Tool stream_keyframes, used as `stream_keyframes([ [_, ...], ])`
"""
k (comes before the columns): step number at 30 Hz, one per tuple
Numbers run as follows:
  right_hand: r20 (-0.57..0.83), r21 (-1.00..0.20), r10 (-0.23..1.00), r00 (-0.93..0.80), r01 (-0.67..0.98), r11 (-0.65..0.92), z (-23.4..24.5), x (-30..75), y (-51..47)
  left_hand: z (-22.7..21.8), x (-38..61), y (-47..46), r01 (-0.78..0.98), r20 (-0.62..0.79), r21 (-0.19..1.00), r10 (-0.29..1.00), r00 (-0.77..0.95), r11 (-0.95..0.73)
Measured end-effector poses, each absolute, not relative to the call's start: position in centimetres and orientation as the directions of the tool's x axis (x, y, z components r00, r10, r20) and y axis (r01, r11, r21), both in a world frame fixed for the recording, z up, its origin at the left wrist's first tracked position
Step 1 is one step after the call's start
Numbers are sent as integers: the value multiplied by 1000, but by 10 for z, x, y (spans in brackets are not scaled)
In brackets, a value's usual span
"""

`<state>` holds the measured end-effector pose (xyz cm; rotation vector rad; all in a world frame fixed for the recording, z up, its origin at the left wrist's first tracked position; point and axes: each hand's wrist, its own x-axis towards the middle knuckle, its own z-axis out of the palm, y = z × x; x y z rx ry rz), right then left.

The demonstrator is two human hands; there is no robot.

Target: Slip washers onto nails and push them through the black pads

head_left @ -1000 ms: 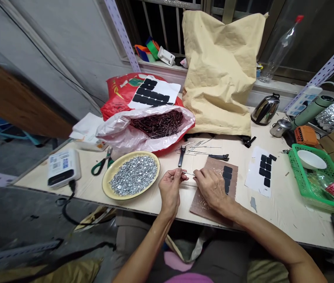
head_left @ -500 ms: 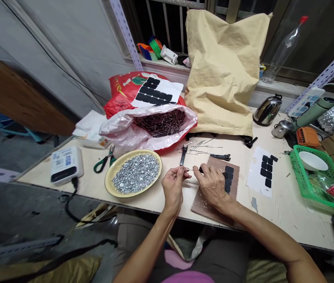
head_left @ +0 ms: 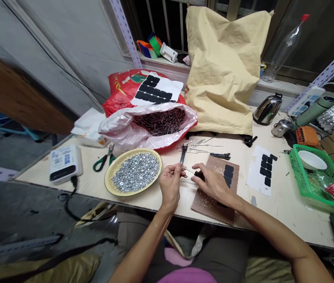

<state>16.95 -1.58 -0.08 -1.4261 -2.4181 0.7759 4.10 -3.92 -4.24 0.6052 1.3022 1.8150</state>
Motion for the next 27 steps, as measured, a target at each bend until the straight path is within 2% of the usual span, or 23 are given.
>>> stream_keyframes([
  [3,100,-292,870,-483,822,489,2,178,-22,-38,46,-39,-378,-105,916,830,-548,-133],
  [5,187,-230,857,-481,826,514,-1,185,-25,-34,52,-41,-435,-144,894,852,-504,-105],
  [9,305,-231,831,-466,810,539,-9,206,-27,-26,65,-47,-585,-229,811,910,-346,-19],
  [15,314,-271,847,-428,815,512,-14,244,-40,-27,82,-49,-675,-346,713,933,-103,190],
  [23,396,-106,799,-452,842,529,-18,262,-49,-28,96,-48,-672,-407,684,913,-29,283],
  [27,481,-35,743,-465,837,547,-20,262,-49,-28,101,-49,-598,-428,725,904,-5,340],
])
